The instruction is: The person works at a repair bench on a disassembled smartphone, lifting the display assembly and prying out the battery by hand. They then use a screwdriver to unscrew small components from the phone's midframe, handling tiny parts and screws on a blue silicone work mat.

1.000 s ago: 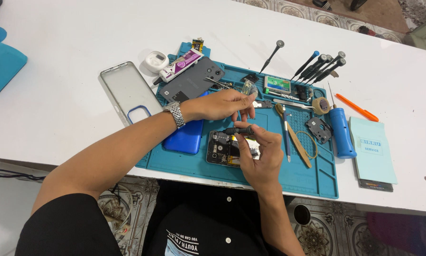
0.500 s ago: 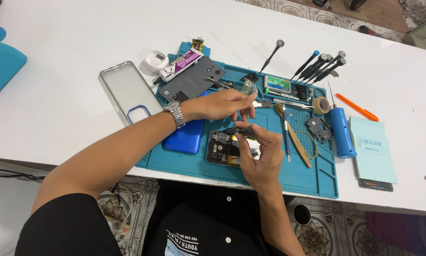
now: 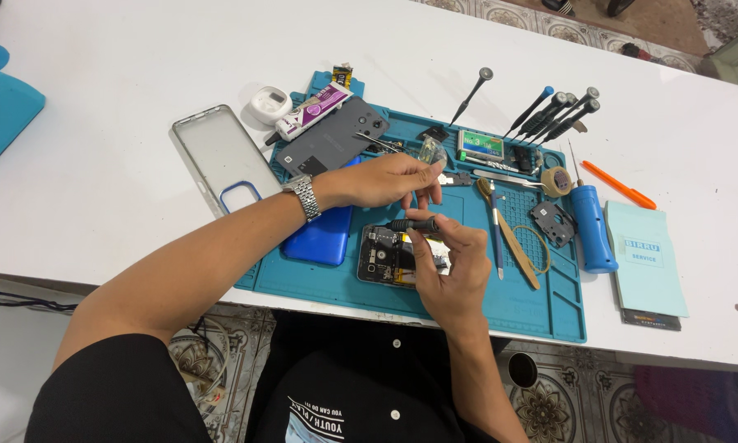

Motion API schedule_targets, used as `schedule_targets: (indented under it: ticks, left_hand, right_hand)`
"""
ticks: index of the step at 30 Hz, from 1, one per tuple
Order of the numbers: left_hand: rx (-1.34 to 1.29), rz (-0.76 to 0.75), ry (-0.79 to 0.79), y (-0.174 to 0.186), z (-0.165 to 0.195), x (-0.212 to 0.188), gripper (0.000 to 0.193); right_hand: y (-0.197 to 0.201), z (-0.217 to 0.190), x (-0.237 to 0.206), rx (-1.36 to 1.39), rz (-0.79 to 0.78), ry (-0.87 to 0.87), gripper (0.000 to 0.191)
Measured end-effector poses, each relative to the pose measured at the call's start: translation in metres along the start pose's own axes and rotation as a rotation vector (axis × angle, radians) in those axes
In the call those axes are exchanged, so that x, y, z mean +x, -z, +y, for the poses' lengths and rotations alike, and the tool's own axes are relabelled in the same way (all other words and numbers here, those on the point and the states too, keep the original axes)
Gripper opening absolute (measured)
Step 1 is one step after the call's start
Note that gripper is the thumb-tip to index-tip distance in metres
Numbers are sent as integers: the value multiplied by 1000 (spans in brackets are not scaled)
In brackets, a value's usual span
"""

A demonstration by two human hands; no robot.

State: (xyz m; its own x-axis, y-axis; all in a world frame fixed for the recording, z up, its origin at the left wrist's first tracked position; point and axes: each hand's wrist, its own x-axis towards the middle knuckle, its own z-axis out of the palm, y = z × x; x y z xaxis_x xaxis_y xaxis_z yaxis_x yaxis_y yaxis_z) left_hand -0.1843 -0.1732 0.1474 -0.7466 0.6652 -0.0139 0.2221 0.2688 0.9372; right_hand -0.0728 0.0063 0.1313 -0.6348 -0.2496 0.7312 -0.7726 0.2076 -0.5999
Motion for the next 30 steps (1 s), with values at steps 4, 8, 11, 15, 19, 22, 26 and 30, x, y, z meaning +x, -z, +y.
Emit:
schedule_targets:
  ticks: [4,8,11,15,19,22,26,30]
  left_hand:
    - [8,-3,-6,0,0,0,79]
    - [0,-7,-17,1,-1,1,78]
    - [-7,-5,-30,1,-2,2,78]
    - [0,-8,-23,1,-2,3,78]
    - [13,-6,-18,2,-2,3,78]
    - [13,-7,-11,1,-2,3,77]
    - [13,-4,-13,1,-2,3,77]
    - [8,-5,-11,1,-2,3,77]
  right_hand:
    - [0,0,0,21,2,-3,40]
    - [0,0,1,20,-2,-3,40]
    - [-1,0,1,8,0,8,40]
    - [-1,0,2,7,3,11,39]
    - [-1,-1,1,28,-5,8,39]
    - [-2,-1,1,26,-6,10,39]
    - [-2,-1,2,18,-9,17,38]
    - [-1,-1,1,15,-7,15,38]
